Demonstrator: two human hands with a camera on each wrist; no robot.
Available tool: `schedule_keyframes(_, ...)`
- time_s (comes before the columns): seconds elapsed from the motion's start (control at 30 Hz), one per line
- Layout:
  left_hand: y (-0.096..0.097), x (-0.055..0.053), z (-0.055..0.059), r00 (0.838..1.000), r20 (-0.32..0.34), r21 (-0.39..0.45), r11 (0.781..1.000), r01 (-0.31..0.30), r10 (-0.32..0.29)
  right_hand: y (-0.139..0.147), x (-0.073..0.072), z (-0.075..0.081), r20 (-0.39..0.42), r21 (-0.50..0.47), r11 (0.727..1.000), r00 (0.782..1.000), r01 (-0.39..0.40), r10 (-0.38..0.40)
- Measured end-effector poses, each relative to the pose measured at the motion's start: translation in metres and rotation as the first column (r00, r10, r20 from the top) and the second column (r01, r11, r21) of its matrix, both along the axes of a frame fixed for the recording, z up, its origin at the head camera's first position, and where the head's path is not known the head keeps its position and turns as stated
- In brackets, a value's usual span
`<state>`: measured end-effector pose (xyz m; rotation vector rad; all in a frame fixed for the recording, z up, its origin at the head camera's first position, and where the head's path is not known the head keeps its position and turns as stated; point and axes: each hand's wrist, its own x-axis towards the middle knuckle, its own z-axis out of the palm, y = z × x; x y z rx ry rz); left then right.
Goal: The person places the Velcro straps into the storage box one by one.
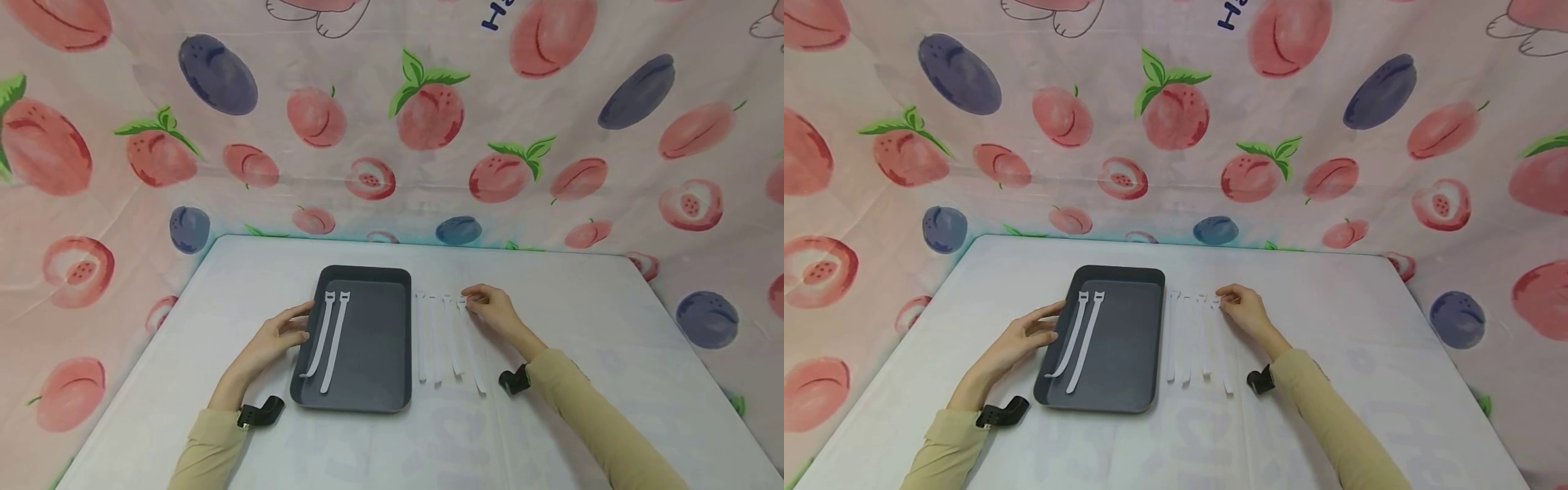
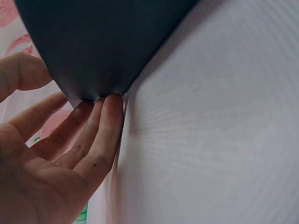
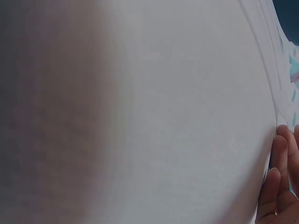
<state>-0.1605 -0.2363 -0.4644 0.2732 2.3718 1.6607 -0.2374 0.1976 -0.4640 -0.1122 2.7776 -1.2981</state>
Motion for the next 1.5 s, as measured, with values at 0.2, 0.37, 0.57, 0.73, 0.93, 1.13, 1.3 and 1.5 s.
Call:
schedule_keyframes(0.2,0.000,0.000,-0.001,1.000,-0.002,-0.010,1.000,-0.007,0.007,0.000,0.000,0.000,-0.014,0.005,1.000,1.000,-0.013,0.013)
schedule_keyframes(0.37,0.000,0.000,-0.001,1.000,-0.008,-0.002,1.000,0.004,-0.004,0.000,0.002,0.000,0.013,-0.029,0.999,1.000,-0.017,0.017)
schedule_keyframes(0.57,-0.001,0.000,-0.001,1.000,-0.014,-0.001,1.000,0.010,-0.010,-0.001,0.003,0.002,0.044,-0.073,0.997,0.999,-0.003,0.007)
schedule_keyframes(0.73,-0.001,-0.001,-0.002,1.000,-0.010,0.000,1.000,0.008,-0.008,0.001,0.004,0.004,0.055,-0.112,0.994,0.998,0.006,0.001)
schedule_keyframes(0.93,-0.001,0.000,-0.001,1.000,-0.008,-0.001,1.000,0.004,-0.004,0.003,0.007,0.005,0.057,-0.126,0.992,0.998,0.005,0.002)
schedule_keyframes(1.13,-0.001,0.000,-0.001,1.000,0.000,-0.001,1.000,0.002,-0.002,0.005,0.010,0.008,0.038,-0.144,0.990,0.999,0.000,0.005)
schedule_keyframes(1.3,0.000,0.001,0.000,1.000,0.006,0.002,1.000,0.004,-0.004,0.005,0.013,0.014,0.006,-0.171,0.985,1.000,-0.008,0.010)
schedule_keyframes(1.5,0.000,0.001,0.000,1.000,0.007,0.000,1.000,0.004,-0.004,0.006,0.020,0.023,-0.002,-0.214,0.977,1.000,-0.008,0.008)
